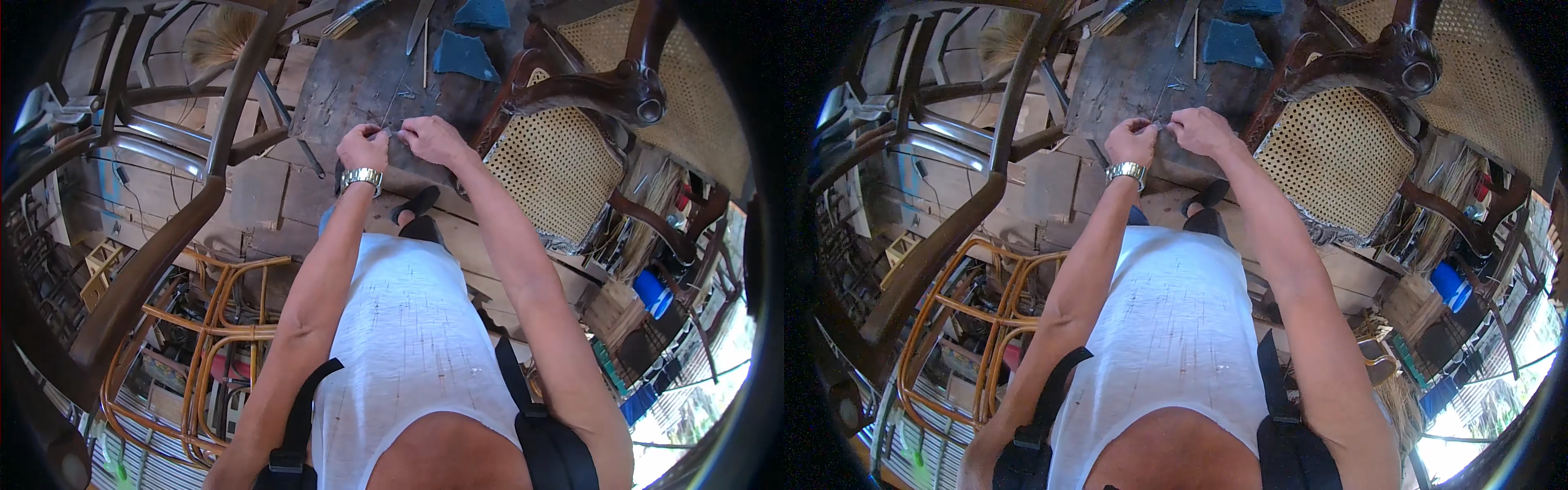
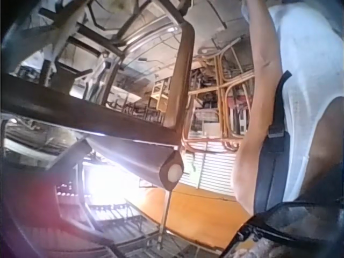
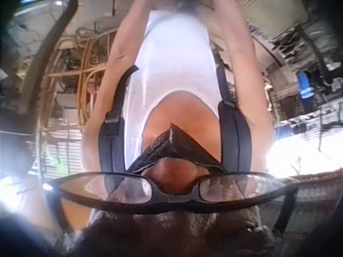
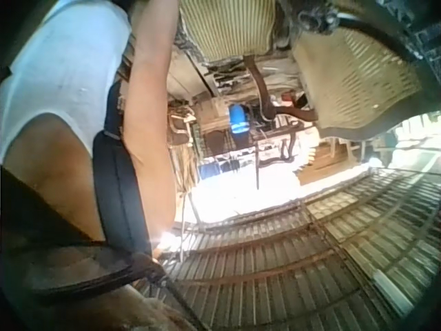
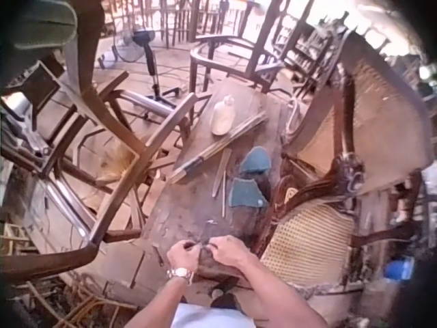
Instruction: The person is repairing a cane chair seat, applying glue and trimming weaving material.
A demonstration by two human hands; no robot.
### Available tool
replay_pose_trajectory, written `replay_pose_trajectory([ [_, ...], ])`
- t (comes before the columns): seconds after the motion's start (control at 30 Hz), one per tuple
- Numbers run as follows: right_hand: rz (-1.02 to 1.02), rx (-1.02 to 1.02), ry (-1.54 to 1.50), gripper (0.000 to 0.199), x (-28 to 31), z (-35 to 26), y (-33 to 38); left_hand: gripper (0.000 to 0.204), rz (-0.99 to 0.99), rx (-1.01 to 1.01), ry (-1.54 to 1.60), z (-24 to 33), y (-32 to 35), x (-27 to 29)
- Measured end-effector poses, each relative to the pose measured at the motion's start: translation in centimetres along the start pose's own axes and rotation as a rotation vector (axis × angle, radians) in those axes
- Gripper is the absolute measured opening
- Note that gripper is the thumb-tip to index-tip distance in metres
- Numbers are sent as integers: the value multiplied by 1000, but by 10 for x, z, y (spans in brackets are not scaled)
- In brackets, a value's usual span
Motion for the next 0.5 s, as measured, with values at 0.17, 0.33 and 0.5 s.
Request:
replay_pose_trajectory([
  [0.17,-9,6,-5,25,2,-3,3,26,11,-14,12,-1,0,-1],
  [0.33,-9,-6,-13,24,3,-6,4,26,8,-28,-20,-1,1,-2],
  [0.5,-56,-30,45,23,6,-8,4,26,-2,-31,-26,1,1,-3],
])
Point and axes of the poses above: each hand's wrist, its own y-axis away from the middle knuckle, its own x-axis out of the back of the hand, z = x × y, the point moved 4 cm from there along -y, towards the middle knuckle, and after that the axes turned 11 degrees about -z, right-handed, at the moved point
